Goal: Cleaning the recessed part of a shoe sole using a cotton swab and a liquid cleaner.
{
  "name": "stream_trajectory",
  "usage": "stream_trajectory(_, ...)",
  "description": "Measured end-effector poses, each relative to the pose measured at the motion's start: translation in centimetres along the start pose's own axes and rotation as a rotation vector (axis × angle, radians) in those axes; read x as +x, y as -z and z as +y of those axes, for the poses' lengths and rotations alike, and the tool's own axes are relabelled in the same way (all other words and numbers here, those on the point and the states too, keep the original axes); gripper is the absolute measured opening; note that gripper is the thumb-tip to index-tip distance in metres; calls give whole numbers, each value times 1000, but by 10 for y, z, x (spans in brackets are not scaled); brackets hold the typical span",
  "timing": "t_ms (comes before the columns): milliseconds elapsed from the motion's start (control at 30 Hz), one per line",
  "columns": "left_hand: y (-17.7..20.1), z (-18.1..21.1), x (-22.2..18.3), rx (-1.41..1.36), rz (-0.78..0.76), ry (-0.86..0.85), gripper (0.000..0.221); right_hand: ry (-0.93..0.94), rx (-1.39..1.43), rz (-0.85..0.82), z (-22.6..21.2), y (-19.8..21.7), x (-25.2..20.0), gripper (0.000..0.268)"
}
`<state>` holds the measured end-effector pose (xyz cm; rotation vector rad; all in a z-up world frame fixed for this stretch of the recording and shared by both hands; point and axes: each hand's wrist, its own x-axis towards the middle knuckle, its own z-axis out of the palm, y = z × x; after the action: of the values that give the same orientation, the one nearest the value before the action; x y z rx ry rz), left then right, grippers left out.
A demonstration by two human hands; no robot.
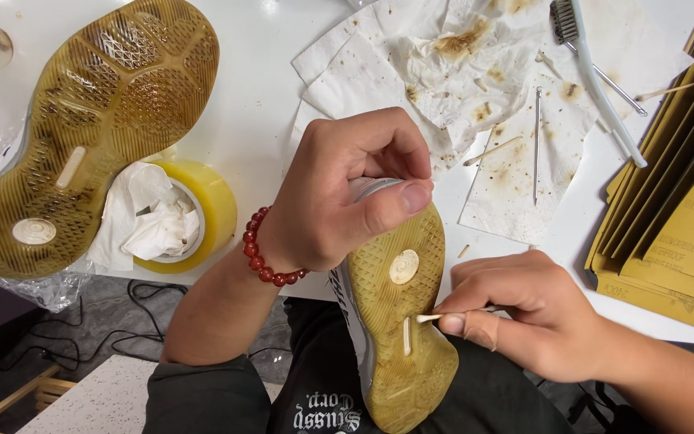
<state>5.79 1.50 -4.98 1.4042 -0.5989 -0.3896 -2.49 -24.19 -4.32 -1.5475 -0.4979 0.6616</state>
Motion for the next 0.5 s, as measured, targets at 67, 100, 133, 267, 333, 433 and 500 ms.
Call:
stream_trajectory(67,1,-1,0,5,-10,-3,26,28,-69,51,1,-5,-6,7)
stream_trajectory(100,1,-2,0,8,-23,-10,26,53,-143,106,1,-7,-9,7)
stream_trajectory(133,1,-2,0,8,-26,-8,26,53,-141,109,-2,-11,-8,7)
stream_trajectory(267,-1,4,3,-10,-23,-14,24,352,-402,227,-10,-23,-5,14)
stream_trajectory(333,-1,4,3,-2,-18,-31,23,420,-460,223,-15,-26,-1,17)
stream_trajectory(433,1,0,-1,27,-16,-10,24,531,-468,209,-23,-29,5,27)
stream_trajectory(500,0,0,-2,43,-11,-33,25,578,-510,182,-25,-30,8,29)
